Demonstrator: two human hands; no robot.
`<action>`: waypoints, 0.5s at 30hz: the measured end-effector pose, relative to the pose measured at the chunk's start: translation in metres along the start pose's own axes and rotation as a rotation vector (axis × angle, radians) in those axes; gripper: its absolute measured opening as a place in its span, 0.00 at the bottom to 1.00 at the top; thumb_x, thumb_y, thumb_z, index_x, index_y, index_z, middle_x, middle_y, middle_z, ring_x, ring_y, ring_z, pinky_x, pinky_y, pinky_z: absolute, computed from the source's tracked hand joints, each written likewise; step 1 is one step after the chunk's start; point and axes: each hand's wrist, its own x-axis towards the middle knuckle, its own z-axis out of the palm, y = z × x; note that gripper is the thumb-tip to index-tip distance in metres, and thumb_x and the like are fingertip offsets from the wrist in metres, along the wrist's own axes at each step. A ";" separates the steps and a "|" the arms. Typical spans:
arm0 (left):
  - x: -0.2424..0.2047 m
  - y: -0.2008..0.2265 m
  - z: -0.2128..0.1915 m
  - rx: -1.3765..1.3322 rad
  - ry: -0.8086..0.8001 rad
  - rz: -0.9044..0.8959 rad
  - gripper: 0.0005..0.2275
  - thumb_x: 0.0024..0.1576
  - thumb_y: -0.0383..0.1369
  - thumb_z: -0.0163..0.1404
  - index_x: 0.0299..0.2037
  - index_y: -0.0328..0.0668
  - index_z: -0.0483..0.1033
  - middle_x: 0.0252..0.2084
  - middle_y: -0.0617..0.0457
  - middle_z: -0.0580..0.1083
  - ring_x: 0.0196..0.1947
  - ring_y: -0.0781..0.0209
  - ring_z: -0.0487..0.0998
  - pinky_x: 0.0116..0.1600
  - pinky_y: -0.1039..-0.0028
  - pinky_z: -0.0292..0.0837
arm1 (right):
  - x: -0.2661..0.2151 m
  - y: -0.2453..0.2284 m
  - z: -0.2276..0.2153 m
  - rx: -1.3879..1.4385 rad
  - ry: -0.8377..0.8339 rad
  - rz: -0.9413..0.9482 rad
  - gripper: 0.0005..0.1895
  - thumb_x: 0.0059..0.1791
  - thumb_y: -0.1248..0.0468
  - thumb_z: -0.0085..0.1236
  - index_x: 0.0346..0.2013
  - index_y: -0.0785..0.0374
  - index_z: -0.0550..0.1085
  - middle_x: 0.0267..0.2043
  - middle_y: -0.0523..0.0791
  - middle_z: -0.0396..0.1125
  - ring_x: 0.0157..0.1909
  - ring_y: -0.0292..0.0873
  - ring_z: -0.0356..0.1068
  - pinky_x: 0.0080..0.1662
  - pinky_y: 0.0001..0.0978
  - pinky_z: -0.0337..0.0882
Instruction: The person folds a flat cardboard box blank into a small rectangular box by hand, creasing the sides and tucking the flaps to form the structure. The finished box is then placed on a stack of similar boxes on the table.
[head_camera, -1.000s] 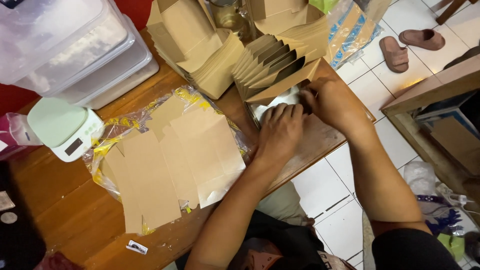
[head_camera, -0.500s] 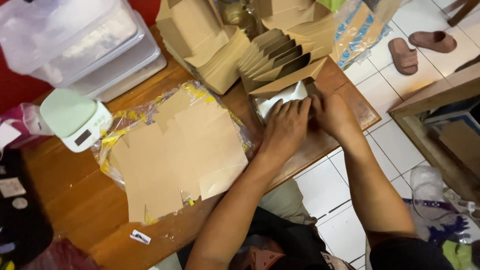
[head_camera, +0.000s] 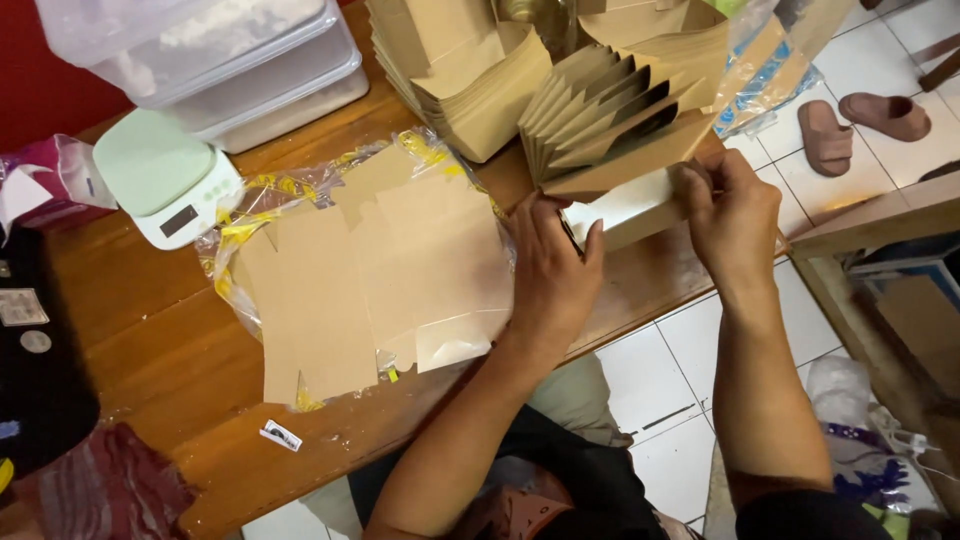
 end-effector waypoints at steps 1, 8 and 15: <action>0.001 0.002 -0.004 -0.003 0.002 -0.001 0.15 0.54 0.28 0.55 0.43 0.28 0.62 0.41 0.37 0.63 0.42 0.36 0.68 0.51 0.55 0.67 | 0.000 0.002 -0.002 -0.003 0.000 -0.002 0.04 0.54 0.67 0.63 0.38 0.62 0.75 0.32 0.50 0.72 0.37 0.48 0.75 0.37 0.36 0.74; 0.000 0.013 -0.015 -0.611 0.092 -0.305 0.15 0.57 0.20 0.48 0.53 0.31 0.60 0.49 0.41 0.66 0.46 0.52 0.73 0.51 0.71 0.74 | 0.002 0.025 -0.007 -0.094 -0.108 -0.131 0.05 0.40 0.74 0.43 0.29 0.68 0.65 0.26 0.51 0.60 0.31 0.47 0.55 0.33 0.42 0.58; -0.009 0.004 -0.010 -0.331 -0.039 -0.284 0.19 0.58 0.24 0.49 0.60 0.36 0.62 0.51 0.43 0.67 0.49 0.52 0.70 0.54 0.66 0.72 | 0.008 -0.006 -0.009 -0.279 -0.347 -0.115 0.08 0.49 0.70 0.40 0.36 0.75 0.66 0.41 0.66 0.67 0.42 0.75 0.63 0.34 0.57 0.60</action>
